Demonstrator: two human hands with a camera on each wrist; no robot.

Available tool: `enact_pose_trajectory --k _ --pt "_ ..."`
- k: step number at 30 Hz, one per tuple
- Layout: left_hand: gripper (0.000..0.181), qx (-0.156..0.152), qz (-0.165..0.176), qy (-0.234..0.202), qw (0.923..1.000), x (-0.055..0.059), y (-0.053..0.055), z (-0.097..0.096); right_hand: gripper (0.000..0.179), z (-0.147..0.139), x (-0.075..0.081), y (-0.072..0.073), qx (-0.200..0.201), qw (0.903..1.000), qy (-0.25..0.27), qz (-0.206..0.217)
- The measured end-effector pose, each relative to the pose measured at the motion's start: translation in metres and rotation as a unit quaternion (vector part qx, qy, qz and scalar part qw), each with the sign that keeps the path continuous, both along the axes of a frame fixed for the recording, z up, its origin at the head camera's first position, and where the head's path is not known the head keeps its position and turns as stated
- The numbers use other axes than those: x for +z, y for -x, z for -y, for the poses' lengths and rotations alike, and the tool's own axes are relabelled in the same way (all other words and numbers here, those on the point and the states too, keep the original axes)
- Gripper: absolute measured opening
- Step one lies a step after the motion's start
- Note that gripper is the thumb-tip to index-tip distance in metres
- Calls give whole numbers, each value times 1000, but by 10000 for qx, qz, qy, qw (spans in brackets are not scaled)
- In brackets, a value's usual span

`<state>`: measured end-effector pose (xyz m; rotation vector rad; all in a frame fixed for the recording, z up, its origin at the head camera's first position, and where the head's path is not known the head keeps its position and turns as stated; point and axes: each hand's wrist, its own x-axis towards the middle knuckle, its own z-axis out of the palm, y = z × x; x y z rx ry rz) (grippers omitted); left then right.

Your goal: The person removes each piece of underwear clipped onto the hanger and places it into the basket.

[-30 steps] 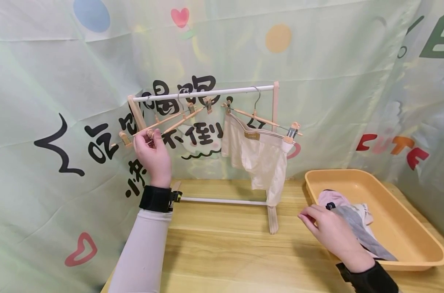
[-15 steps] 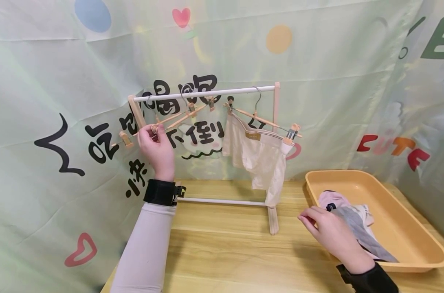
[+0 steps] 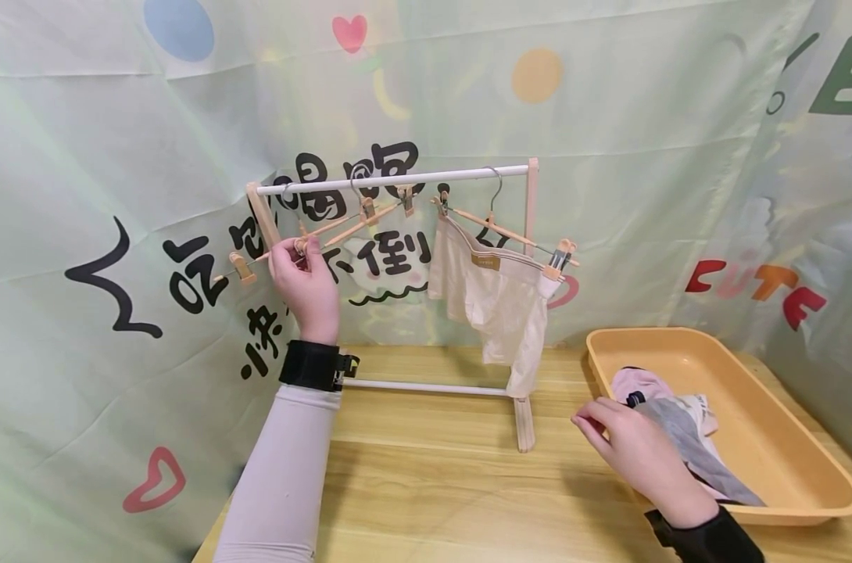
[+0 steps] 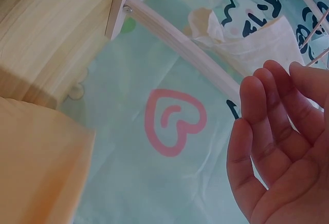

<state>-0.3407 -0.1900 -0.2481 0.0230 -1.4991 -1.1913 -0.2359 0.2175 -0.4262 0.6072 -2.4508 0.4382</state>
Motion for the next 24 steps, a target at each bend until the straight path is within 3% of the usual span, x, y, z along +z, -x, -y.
enact_pose_trajectory --k 24 --pt "32 48 125 91 9999 -9 2 11 8 1 -1 0 0 9999 -30 106"
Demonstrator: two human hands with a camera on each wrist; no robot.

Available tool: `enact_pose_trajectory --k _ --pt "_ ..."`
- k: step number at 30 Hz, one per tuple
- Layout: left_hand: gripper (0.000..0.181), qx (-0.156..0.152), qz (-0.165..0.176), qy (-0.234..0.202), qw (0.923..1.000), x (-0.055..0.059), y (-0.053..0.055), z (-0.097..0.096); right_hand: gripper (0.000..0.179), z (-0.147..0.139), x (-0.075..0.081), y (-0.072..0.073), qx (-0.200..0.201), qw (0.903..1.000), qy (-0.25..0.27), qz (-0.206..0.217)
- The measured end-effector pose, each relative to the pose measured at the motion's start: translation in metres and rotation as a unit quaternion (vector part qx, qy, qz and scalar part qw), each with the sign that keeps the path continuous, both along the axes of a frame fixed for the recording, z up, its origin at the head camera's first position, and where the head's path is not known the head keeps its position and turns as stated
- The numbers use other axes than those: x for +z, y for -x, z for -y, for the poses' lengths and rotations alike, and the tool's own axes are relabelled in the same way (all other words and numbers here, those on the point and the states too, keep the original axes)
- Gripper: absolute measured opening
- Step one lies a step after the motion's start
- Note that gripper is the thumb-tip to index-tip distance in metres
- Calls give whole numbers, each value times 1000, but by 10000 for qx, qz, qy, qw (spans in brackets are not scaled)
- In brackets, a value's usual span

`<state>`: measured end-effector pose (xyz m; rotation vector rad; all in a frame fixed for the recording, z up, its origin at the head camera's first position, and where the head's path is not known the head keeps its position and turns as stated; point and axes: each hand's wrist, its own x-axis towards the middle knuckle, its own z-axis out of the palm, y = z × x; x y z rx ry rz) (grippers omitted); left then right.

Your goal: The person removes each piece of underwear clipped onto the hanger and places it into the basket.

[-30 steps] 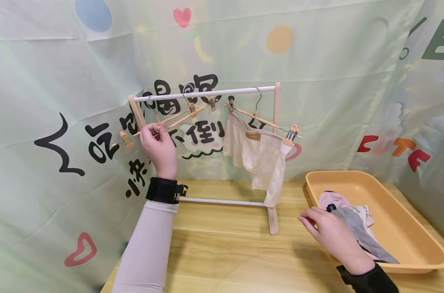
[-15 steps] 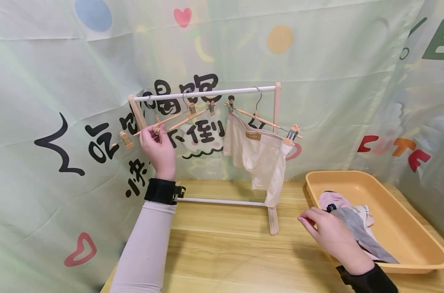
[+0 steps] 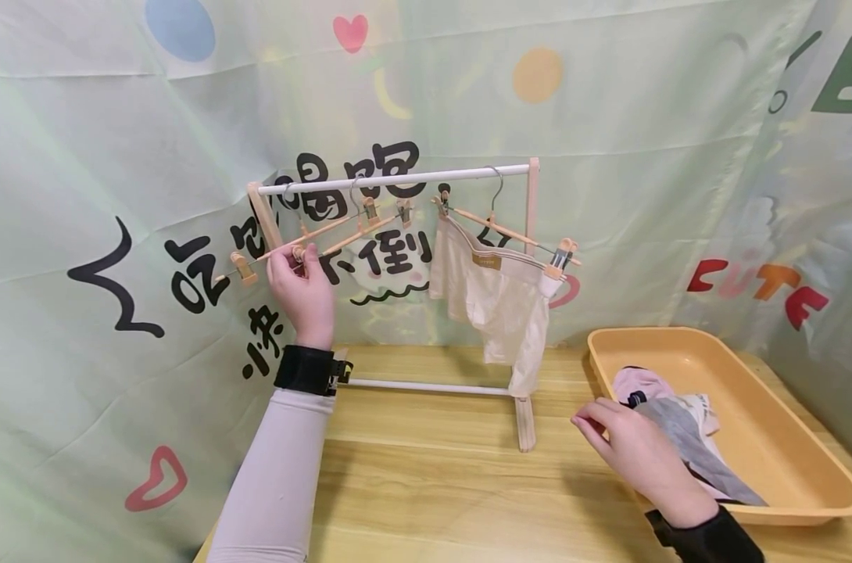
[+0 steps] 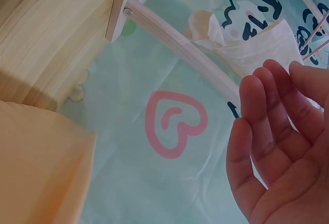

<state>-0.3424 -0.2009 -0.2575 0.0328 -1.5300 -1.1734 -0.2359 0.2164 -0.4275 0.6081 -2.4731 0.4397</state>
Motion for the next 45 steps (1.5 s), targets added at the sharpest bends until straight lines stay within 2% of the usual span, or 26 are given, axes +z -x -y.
enact_pose_trajectory --k 6,25,33,35,42,45 --pt "30 -18 -61 -2 10000 -3 1 1 5 0 0 1 -26 10000 1 7" --pt "35 -5 218 257 9994 -12 -7 3 7 -1 -2 1 -13 10000 -12 23" --pt "27 -20 159 177 9997 -14 -12 -2 6 0 -1 1 1 10000 -14 33" --pt "29 48 209 184 9996 -15 -14 -2 7 0 -1 1 -11 10000 -14 25" --pt "40 -128 216 94 9996 -21 -22 2 7 0 0 2 2 10000 -2 5" --pt "43 -98 283 68 9995 -23 -27 3 8 0 0 1 3 10000 -22 28"
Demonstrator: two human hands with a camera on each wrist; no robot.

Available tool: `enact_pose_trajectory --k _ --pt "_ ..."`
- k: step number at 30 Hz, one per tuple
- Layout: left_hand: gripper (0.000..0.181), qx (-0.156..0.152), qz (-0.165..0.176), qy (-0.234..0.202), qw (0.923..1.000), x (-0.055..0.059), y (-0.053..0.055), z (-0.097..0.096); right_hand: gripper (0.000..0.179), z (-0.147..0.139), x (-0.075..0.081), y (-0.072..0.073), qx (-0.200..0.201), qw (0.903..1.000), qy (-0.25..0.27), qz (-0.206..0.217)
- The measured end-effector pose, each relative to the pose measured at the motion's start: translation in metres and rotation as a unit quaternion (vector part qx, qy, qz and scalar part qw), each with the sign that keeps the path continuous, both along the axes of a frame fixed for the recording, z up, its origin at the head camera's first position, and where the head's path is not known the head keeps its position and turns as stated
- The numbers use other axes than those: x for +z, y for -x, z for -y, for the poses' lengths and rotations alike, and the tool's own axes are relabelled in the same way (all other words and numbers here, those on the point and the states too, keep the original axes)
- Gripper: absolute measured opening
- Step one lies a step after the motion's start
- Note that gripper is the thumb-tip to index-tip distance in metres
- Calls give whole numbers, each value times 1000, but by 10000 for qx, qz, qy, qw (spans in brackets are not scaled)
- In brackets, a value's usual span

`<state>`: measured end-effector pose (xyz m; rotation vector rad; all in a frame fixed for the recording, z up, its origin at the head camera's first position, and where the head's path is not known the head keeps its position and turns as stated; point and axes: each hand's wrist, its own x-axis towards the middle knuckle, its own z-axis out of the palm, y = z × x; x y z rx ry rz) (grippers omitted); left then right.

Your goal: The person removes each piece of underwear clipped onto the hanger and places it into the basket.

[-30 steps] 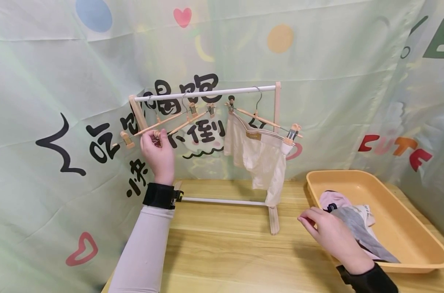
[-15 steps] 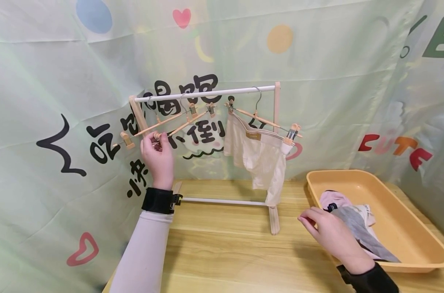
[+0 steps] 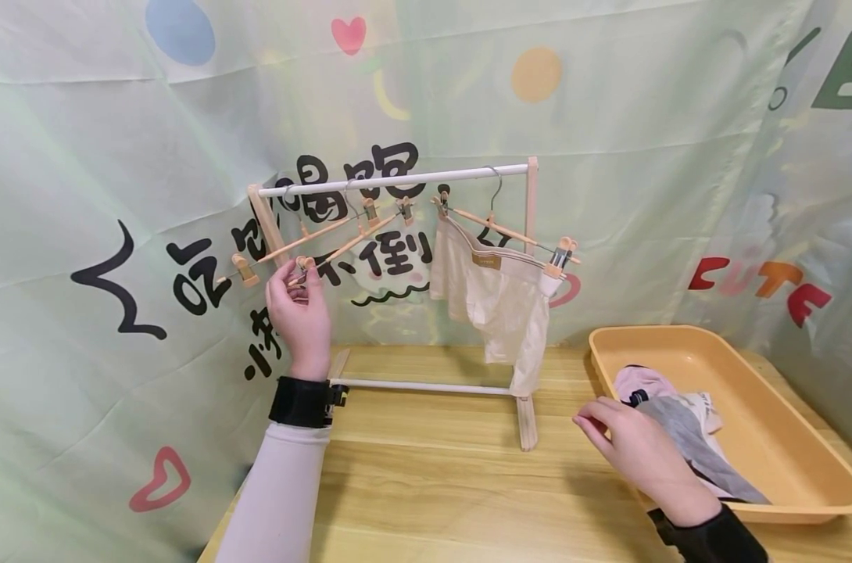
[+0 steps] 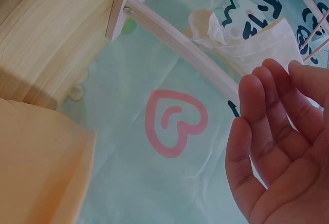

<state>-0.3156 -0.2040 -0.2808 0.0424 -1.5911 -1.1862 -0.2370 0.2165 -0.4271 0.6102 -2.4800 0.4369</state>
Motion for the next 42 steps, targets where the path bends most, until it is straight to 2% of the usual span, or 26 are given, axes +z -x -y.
enact_pose_trajectory --k 7,14,26,35,42 --pt "42 -18 8 -82 10000 -8 -7 7 5 0 1 -1 -17 10000 15 74" --pt "41 30 208 -182 9996 -19 -14 11 10 -1 0 -2 -34 9999 -25 101" --pt "45 129 80 -247 9996 -32 -30 10 12 0 2 -4 -61 9998 -31 183" --pt "40 -39 55 -168 9998 -44 -38 3 7 1 1 -2 -5 10000 -24 13" --pt "42 -225 178 41 9996 -56 -39 -7 5 1 -2 -1 60 9999 -6 -119"
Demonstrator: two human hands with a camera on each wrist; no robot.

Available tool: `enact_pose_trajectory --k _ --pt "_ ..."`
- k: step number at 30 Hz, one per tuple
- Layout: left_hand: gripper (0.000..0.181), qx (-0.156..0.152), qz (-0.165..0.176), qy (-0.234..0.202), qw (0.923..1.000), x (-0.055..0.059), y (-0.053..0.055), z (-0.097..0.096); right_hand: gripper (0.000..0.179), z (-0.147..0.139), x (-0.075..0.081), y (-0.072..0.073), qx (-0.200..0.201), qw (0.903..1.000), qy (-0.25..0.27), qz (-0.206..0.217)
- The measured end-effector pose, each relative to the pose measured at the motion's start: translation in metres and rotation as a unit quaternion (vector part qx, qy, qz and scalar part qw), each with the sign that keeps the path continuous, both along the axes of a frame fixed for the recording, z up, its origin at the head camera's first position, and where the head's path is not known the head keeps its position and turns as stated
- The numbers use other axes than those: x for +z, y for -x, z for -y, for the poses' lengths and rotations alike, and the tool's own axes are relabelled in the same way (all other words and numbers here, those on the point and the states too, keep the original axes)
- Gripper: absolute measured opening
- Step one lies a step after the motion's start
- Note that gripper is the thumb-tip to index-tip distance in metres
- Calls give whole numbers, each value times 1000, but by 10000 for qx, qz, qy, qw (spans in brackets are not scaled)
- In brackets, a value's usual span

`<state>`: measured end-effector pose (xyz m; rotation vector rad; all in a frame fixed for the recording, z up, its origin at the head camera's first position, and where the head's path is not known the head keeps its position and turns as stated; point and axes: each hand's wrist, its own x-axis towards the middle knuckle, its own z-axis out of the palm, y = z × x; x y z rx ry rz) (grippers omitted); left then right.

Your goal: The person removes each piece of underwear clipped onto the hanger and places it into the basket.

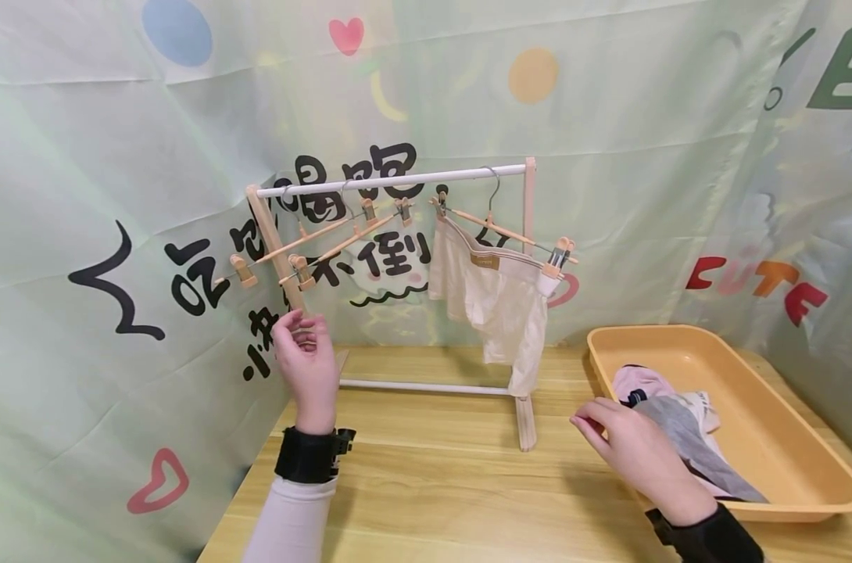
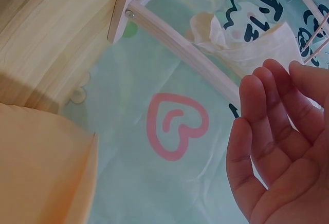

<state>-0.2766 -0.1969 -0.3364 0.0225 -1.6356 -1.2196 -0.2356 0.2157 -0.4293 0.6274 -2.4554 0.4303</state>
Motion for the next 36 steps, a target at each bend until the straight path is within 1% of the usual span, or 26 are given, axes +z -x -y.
enact_pose_trajectory --k 4,11,13,14,15,16,18,20,22,23,26,32,36 --pt "42 -175 70 30 9998 -6 0 -6 4 0 -2 -1 47 10000 23 0" --pt "38 -228 181 55 9996 -17 -2 -13 4 0 -3 0 35 10000 36 32" --pt "37 -318 178 37 9993 -21 -3 -16 4 1 -4 0 50 10000 32 -10" --pt "36 -338 191 33 9992 -21 -5 -17 4 1 -4 1 58 10000 30 -30" --pt "35 -375 177 27 9991 -20 -8 -20 4 1 -4 1 72 10000 32 -39" --pt "35 -424 181 -2 9989 -21 -9 -21 4 1 -3 1 80 10000 35 -39" --pt "35 -451 205 -4 9988 -25 -9 -23 4 1 -3 1 87 10000 47 -15" --pt "36 -412 270 29 9988 -29 -8 -24 5 1 -2 0 71 10000 57 31" --pt "39 -398 306 62 9987 -37 -4 -22 6 1 -2 0 65 9999 64 73" --pt "40 -385 316 88 9987 -38 -4 -23 4 1 -2 0 58 9999 65 87" --pt "39 -380 349 115 9986 -42 -6 -24 4 1 -2 0 50 9999 55 90" --pt "35 -497 458 -24 9977 -48 -5 -27 5 1 -1 0 38 9999 41 112" --pt "33 -541 511 -60 9972 -49 -5 -30 4 2 0 0 48 9999 42 116"
